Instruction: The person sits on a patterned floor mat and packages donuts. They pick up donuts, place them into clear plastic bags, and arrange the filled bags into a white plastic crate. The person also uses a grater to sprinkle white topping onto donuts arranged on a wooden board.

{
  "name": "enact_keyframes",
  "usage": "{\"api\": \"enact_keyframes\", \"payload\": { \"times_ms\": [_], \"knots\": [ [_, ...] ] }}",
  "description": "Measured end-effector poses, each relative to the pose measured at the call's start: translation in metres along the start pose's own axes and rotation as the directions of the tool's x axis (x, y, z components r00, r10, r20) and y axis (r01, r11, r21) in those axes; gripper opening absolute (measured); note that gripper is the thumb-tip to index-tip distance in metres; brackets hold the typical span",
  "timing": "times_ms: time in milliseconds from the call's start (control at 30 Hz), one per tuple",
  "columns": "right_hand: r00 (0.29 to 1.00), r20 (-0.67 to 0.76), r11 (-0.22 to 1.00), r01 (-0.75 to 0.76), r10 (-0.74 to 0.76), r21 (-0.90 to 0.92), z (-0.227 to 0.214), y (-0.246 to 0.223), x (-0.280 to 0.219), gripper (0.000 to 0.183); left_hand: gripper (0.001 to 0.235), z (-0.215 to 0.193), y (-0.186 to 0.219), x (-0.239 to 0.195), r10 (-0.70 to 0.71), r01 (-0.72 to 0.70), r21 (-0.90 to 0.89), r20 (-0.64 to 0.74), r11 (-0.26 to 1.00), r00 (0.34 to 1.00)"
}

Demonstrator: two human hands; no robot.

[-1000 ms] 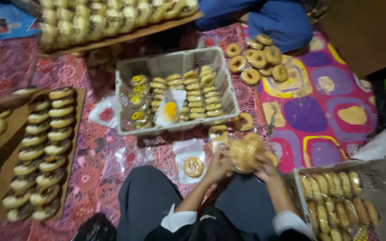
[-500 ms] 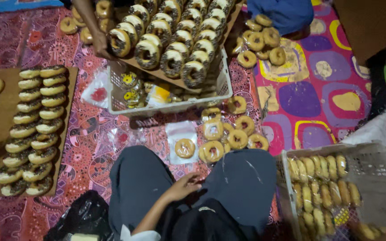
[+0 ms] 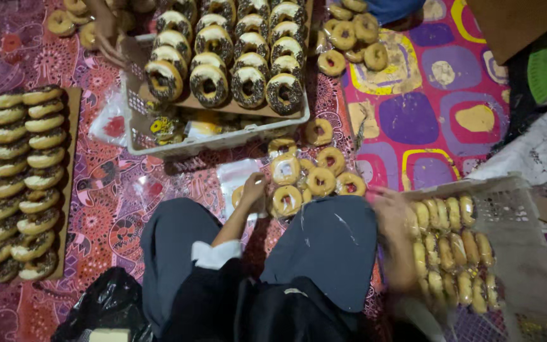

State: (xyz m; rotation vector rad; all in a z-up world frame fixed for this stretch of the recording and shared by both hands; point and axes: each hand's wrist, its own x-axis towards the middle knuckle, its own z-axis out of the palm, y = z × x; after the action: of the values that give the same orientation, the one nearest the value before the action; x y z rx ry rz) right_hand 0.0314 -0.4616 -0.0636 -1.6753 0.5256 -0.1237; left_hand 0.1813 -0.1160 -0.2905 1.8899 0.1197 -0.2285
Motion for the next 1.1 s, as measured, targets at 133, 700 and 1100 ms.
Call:
{"api": "enact_keyframes", "payload": {
  "times_ms": [133,700,1100],
  "knots": [
    [0.957,0.289,0.643,0.217,0.006,-0.735,0.182,0.059,0.092,0.054,0.047,0.032,0.001,0.022,-0.228,0.229,-0.005,-0.116,0.973,0.967],
    [0.831,0.52,0.967,-0.253,0.196,0.04,0.214,0.09,0.16,0.078,0.069,0.017,0.049,0.012,-0.235,0.338,-0.59,0.247,0.733,0.94],
    [0.208,0.845,-0.086,0.955,-0.492,-0.285,0.042,-0.02,-0.085,0.084,0.061,-0.006,0.102,-0.194,0.018,0.812,-0.38,0.909,0.443,0.416]
  ]
}}
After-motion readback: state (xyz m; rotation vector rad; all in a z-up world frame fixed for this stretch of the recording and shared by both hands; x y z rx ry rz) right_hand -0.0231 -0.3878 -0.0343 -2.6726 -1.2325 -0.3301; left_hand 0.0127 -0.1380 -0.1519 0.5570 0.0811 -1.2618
